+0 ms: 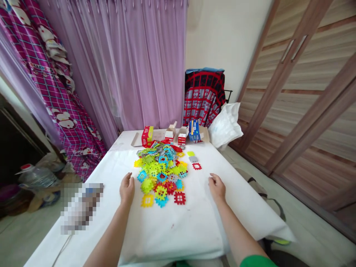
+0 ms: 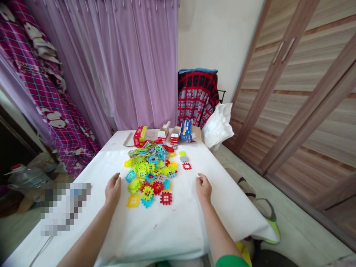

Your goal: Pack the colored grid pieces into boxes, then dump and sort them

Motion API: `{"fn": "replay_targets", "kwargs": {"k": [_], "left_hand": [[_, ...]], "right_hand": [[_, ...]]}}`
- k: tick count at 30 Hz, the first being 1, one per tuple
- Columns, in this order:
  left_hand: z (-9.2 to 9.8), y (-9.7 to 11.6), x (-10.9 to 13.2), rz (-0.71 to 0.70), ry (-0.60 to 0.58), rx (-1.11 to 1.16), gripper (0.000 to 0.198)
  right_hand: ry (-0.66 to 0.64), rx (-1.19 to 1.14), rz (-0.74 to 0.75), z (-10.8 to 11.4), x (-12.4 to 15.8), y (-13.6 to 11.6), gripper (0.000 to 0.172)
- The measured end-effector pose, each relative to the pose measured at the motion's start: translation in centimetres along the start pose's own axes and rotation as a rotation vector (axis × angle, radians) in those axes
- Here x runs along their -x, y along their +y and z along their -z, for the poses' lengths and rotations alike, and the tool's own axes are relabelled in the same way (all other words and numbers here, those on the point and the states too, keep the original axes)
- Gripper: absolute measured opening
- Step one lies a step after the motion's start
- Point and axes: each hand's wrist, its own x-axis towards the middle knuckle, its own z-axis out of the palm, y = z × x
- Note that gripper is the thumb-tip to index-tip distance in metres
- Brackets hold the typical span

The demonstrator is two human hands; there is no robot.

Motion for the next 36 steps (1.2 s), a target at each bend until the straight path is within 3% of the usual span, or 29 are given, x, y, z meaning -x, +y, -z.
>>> {"fn": "replay_targets", "kwargs": {"k": [8,22,25,28,30,32,34,36], "left_hand": [[0.7,-0.3,2.2,-0.062,-0.017,-0.12,0.034],[0.4,0.6,3.3,-0.208,-0.124,-0.279,0.032],[0.4,1.0,3.5,-0.241,-0.174,-0.292,0.039],[0.7,1.4,4.8,-0.338,-0.272,-0.328,0.065],[1.0,1.8,6.3,-0.472,-0.393,-0.427,0.086],[1.1,2.3,7.9,-0.578,-0.526,-0.552,0.1],[0.7,2.7,8.8,-0.617,-0.604,-0.646,0.11],[-0.2,3.2,8.9,-0.607,-0.635,-0.704,0.111]], "right_hand": [[-0.035,0.096,0.087,0.9,1.2,-0.9,0.05],[-0.124,0.224,0.183,1.0,2.1,-2.0,0.034],[-0.169,0.259,0.203,1.0,2.3,-2.1,0.028],[-0.256,0.298,0.249,1.2,3.2,-2.1,0.027],[-0.332,0.302,0.358,1.3,4.3,-2.3,0.035],[-0.433,0.321,0.536,1.2,5.6,-2.9,0.057],[-0.588,0.406,0.702,0.6,6.7,-4.0,0.085],[-0.756,0.528,0.777,-0.6,7.1,-5.3,0.105]]}}
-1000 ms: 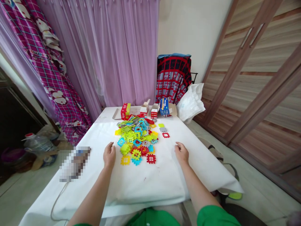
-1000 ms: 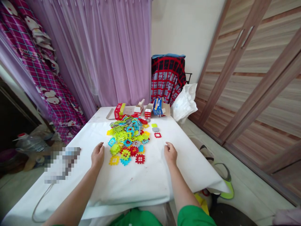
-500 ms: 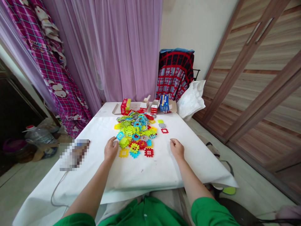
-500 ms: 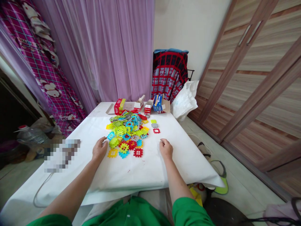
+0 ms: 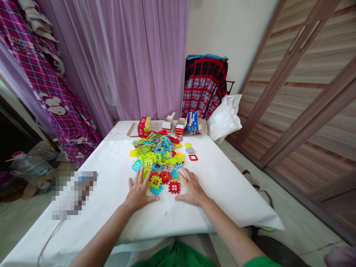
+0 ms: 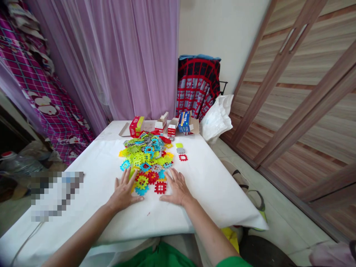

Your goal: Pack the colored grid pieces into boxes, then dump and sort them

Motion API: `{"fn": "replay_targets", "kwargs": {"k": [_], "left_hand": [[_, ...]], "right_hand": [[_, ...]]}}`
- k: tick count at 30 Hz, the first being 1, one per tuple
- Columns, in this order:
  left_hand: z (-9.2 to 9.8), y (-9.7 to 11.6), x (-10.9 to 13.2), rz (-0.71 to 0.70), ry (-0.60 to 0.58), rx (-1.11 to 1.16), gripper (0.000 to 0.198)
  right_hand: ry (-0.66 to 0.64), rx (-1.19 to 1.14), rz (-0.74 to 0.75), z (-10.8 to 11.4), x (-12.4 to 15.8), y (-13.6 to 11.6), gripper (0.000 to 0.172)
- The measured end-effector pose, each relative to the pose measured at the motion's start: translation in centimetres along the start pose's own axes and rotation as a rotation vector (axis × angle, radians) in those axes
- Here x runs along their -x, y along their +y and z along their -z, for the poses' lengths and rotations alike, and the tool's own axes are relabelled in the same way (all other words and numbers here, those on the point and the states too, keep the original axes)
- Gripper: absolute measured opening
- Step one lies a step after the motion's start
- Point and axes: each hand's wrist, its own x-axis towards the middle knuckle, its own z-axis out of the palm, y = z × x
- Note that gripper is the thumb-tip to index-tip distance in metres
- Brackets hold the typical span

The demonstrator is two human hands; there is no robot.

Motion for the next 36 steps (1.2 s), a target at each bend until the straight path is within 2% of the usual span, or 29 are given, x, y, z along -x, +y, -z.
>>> {"fn": "replay_targets", "kwargs": {"k": [2,4,9,14,17,19,22,24,27,31,33,36], "left_hand": [[-0.2,0.3,-1.5,0.018,-0.021,-0.018,0.107],[-0.3,0.3,-3.4,0.026,-0.029,-0.023,0.106],[-0.5,-0.2,-7.6,0.089,-0.002,-0.029,0.102],[-0.7,-0.6,-9.6,0.142,0.014,-0.041,0.088],[-0.8,-0.7,-9.3,0.135,0.06,-0.059,0.087],[-1.0,-0.8,-8.8,0.12,0.104,-0.064,0.087],[-1.4,-1.1,-8.1,0.094,0.141,-0.039,0.083],[-1.7,-1.4,-7.8,0.088,0.178,-0.019,0.073],[-2.2,-1.9,-7.8,0.129,0.259,0.022,0.06],[-2.6,-2.5,-8.0,0.2,0.328,0.091,0.056],[-2.9,-2.8,-8.1,0.219,0.346,0.13,0.055],[-3.3,-3.3,-8.3,0.244,0.385,0.189,0.052]], "right_hand": [[-0.125,0.048,0.027,-0.1,-2.0,-0.8,0.112],[-0.168,0.073,0.033,-0.3,-4.4,-0.9,0.112],[-0.142,0.084,0.041,-1.2,-9.6,-0.3,0.103],[-0.095,0.078,0.042,-1.7,-12.0,-0.2,0.091],[0.006,0.062,0.084,-2.1,-11.7,-0.1,0.085],[0.143,0.05,0.073,-2.5,-10.9,0.3,0.07],[0.355,0.074,-0.105,-2.9,-10.3,1.4,0.051],[0.401,0.124,-0.236,-2.6,-10.9,2.3,0.049],[0.308,0.198,-0.297,-1.0,-13.1,3.6,0.051],[0.091,0.225,-0.32,0.7,-16.3,4.3,0.054],[0.017,0.208,-0.34,0.5,-17.0,3.9,0.056],[0.032,0.196,-0.336,-0.9,-16.8,2.5,0.059]]}}
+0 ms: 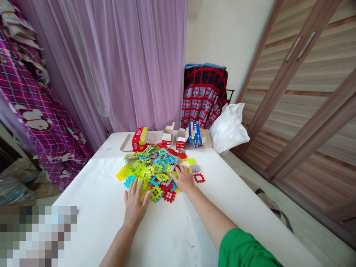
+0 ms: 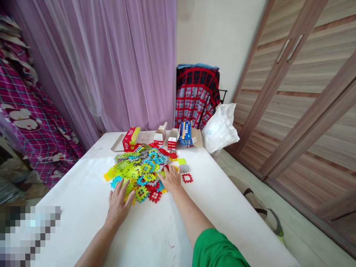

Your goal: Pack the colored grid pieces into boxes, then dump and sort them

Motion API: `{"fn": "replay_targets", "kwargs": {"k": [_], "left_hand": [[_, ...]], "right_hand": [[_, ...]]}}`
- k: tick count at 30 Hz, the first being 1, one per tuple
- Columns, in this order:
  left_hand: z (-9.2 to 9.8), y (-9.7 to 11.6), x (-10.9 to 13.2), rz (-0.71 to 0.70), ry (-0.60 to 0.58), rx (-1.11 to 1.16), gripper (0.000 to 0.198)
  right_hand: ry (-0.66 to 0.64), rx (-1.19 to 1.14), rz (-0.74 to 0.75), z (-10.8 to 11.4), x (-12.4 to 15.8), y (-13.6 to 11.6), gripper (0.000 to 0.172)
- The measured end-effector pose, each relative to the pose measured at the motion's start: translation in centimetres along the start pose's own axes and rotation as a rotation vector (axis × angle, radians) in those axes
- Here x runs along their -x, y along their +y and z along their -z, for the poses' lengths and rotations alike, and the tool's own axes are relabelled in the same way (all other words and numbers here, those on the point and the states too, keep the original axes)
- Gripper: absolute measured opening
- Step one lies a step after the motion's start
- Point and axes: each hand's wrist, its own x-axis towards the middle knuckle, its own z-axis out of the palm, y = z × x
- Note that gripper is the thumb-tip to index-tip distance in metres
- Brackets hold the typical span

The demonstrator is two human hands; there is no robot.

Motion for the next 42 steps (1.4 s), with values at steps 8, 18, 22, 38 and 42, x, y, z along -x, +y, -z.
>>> {"fn": "replay_targets", "kwargs": {"k": [8,18,22,38,42], "left_hand": [[-0.9,-1.3,-0.5,0.019,0.114,0.137,0.048],[-1.6,-1.9,-0.9,0.049,0.169,0.18,0.048],[-1.6,-1.9,-0.7,0.105,0.173,0.118,0.047],[-0.8,-1.1,-1.5,0.088,0.22,0.287,0.043],[-0.5,-1.2,-1.6,0.12,0.243,0.343,0.042]], "right_hand": [[0.148,-0.095,0.047,-1.4,1.5,-1.2,0.052],[-0.092,-0.061,-0.243,2.7,-10.8,3.8,0.053],[-0.156,-0.068,-0.257,1.2,-13.0,3.7,0.061],[0.482,-0.418,0.145,-0.4,-0.5,1.8,0.032],[0.58,-0.396,0.261,-1.1,6.5,1.0,0.02]]}}
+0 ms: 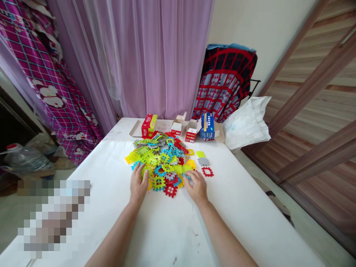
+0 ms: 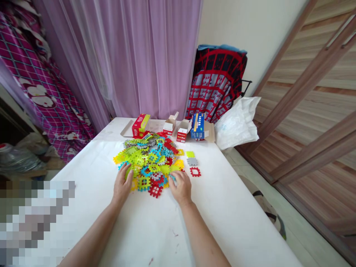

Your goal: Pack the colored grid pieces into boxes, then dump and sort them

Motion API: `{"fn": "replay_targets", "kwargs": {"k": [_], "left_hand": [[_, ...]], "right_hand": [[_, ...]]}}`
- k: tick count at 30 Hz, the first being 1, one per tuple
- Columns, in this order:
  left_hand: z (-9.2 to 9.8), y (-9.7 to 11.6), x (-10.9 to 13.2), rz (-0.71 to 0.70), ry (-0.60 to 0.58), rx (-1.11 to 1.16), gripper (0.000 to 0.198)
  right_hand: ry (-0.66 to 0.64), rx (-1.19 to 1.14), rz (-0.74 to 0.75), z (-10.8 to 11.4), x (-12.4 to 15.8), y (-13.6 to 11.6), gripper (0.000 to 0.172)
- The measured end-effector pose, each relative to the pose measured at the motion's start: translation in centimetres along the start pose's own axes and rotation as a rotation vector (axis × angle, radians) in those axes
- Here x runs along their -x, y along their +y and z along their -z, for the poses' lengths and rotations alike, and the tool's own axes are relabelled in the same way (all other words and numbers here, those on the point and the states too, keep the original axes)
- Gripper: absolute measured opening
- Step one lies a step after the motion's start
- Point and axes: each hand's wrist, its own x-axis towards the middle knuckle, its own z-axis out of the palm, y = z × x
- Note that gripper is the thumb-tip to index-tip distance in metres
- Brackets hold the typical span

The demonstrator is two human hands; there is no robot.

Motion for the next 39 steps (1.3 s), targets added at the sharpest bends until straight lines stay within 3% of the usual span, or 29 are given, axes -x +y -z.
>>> {"fn": "replay_targets", "kwargs": {"k": [4,8,11,14,16,19,22,25,32,39], "left_hand": [[0.4,-0.1,0.1,0.006,0.023,-0.006,0.04],[0.7,-0.3,0.5,0.004,0.056,-0.041,0.037],[0.9,-0.3,0.7,0.009,0.072,-0.054,0.035],[1.2,-0.2,0.9,0.01,0.078,-0.064,0.035],[1.3,0.0,1.0,0.002,0.075,-0.066,0.035],[1.5,0.1,1.1,-0.016,0.061,-0.065,0.035],[1.7,0.0,1.1,-0.01,0.045,-0.06,0.036],[1.8,0.0,1.1,0.025,0.038,-0.049,0.037],[2.0,0.7,1.0,0.089,0.014,-0.047,0.036],[2.0,0.6,0.8,0.11,-0.017,-0.037,0.036]], "right_hand": [[-0.125,0.029,0.14,0.2,1.7,-3.1,0.02],[-0.206,0.096,0.187,-0.4,1.3,-4.0,0.015],[-0.188,0.079,0.233,-0.5,1.2,-3.8,0.01],[-0.11,-0.006,0.23,-0.4,1.5,-3.6,0.017],[-0.052,-0.081,0.155,-0.3,2.0,-3.5,0.021],[-0.004,-0.194,-0.097,0.1,2.9,-2.7,0.027],[-0.002,-0.24,-0.411,1.2,3.5,-1.0,0.032],[-0.043,-0.236,-0.566,2.8,3.9,1.1,0.033],[0.001,-0.1,-0.523,5.7,4.6,4.1,0.04],[-0.267,0.08,-0.204,6.7,5.3,2.3,0.037]]}}
